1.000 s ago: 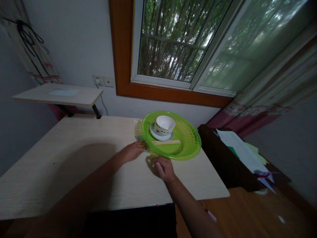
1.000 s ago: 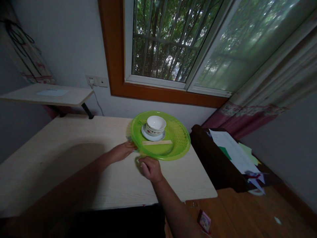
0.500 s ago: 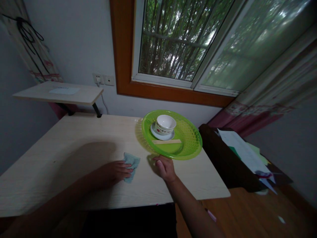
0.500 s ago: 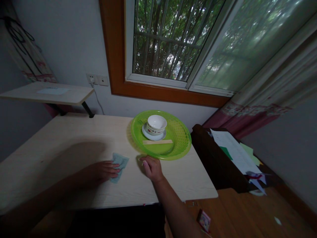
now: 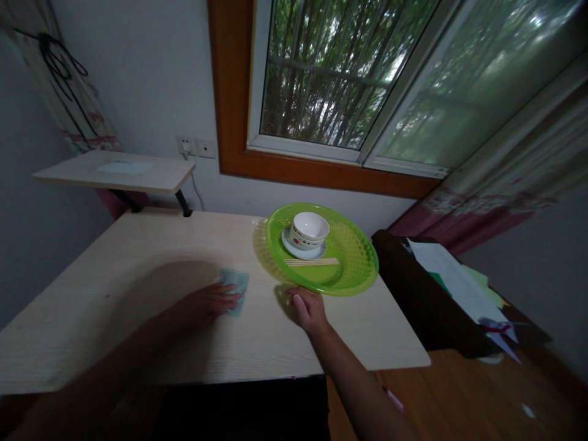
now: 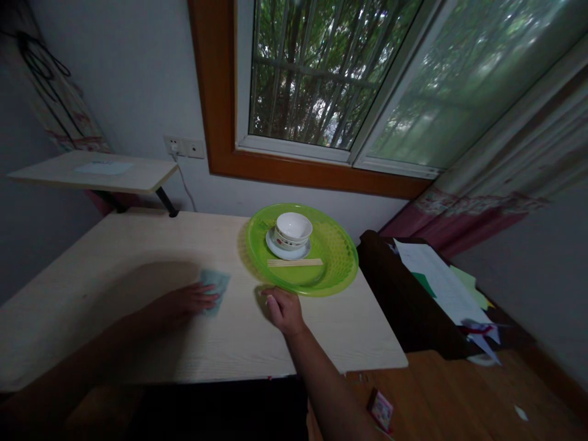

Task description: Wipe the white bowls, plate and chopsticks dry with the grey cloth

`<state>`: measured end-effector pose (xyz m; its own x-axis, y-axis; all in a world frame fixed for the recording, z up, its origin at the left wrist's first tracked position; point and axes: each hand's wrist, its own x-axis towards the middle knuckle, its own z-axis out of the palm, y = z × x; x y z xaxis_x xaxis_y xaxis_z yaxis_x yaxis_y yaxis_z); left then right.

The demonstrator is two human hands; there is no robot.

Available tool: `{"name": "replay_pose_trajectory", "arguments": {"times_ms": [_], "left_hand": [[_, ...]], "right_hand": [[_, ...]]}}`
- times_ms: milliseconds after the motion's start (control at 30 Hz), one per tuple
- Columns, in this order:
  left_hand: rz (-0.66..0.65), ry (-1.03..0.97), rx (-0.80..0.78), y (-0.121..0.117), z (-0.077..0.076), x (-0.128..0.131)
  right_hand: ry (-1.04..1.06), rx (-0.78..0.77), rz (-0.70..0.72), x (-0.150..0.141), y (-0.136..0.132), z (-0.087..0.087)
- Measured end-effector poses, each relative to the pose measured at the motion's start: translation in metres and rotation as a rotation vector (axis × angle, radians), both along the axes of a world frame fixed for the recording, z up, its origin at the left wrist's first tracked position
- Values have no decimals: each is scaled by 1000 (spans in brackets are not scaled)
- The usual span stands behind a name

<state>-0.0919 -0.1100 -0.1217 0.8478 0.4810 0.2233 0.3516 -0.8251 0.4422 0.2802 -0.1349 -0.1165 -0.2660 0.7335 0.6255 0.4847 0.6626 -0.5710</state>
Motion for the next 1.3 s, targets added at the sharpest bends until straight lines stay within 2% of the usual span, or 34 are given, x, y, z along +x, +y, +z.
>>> {"name": "replay_pose_trajectory", "arguments": {"times_ms": [100,167,300,500,600,700,767,867,1000,1100,1167,1300], "left_hand": [[-97,-10,27,-11,1,52],[-115,-2,56,-14,1,78],[-70,16,86,0,-1,102],[144,40,57,49,-4,104],[245,46,71,68,-6,90],[302,76,86,72,-10,64],[329,77,96,65,-13,44],[348,63,83,43,-16,19],[294,97,25,3,-12,10],[194,80,8,-22,-6,26],[135,55,14,-30,-1,45],[86,60,29,-21,4,91]], "right_hand": [[-2,-9,-3,0,0,-1],[-5,-13,5,1,0,-2],[-10,-22,14,0,0,-2],[-23,-61,-5,1,0,0],[-23,-60,-17,2,-1,-1],[-23,-49,-19,2,0,-1],[-25,-43,-20,2,0,-2],[-29,-42,-17,2,0,-2],[-28,-52,-17,1,0,-1],[-16,-52,-23,0,-1,0],[-5,-53,-20,0,-1,0],[14,-64,-2,0,-1,1]]}}
